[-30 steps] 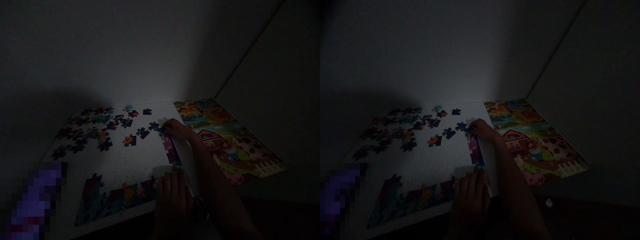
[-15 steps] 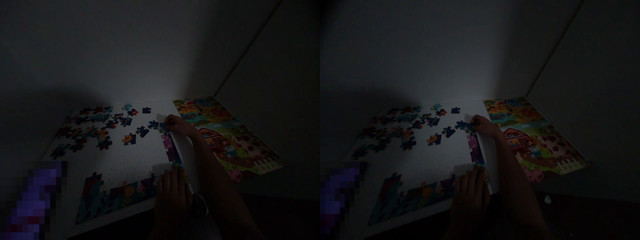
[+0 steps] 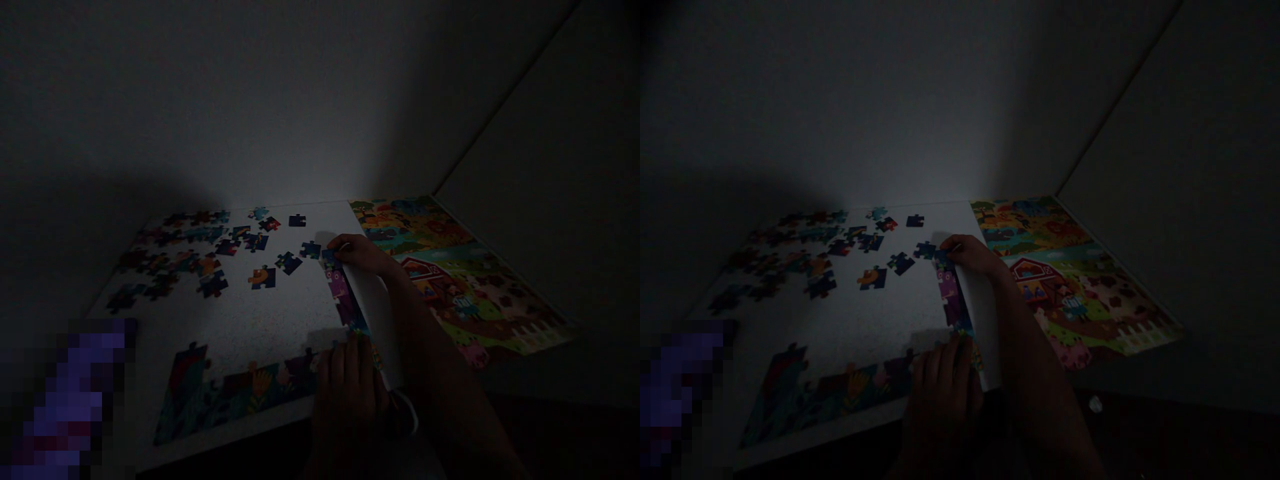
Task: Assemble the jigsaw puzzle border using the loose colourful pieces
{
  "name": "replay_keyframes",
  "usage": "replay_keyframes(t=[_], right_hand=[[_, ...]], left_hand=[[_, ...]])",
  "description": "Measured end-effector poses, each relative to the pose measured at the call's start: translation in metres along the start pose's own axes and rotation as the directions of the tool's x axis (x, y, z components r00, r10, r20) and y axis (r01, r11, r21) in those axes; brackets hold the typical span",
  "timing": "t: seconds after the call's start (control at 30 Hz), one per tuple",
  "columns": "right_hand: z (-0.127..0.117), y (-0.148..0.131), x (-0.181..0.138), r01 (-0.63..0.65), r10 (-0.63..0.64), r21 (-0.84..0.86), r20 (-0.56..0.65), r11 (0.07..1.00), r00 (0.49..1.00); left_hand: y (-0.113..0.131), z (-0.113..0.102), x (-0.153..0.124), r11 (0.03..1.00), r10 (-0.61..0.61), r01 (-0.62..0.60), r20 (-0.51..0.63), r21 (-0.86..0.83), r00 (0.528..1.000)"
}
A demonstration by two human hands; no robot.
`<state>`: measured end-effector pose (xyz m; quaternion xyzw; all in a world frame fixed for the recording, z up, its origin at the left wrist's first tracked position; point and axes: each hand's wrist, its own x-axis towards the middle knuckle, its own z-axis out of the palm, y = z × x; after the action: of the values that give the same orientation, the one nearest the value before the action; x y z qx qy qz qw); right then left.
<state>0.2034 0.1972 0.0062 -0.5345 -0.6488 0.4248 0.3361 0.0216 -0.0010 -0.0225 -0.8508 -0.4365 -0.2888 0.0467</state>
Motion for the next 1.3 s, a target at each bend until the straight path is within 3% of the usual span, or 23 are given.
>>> replay_keyframes(t=[0.33, 0.73, 1.07, 1.3], right_hand=[[0.008, 0.0, 0.002, 0.043, -0.065, -0.331, -0.053, 0.943, 0.996], [0.009, -0.003, 0.0, 0.019, -0.038, -0.352, -0.045, 0.936, 0.998], [0.007, -0.009, -0.008, 0.039, -0.028, -0.417, 0.033, 0.908, 0.999], [0.008, -0.01, -0.006, 0.017, -0.016, -0.425, 0.005, 0.905, 1.0]], left_hand=[[0.0, 0.0, 0.0, 1.0, -0.002, 0.002, 0.025, 0.001, 1.0], [0.0, -0.002, 0.001, 1.0, 0.004, -0.004, 0.041, 0.002, 0.999], [0.0, -0.002, 0.002, 1.0, 0.003, -0.003, 0.03, -0.002, 1.0], [0.001, 0.001, 0.001, 1.0, -0.011, 0.011, 0.005, -0.014, 1.0]])
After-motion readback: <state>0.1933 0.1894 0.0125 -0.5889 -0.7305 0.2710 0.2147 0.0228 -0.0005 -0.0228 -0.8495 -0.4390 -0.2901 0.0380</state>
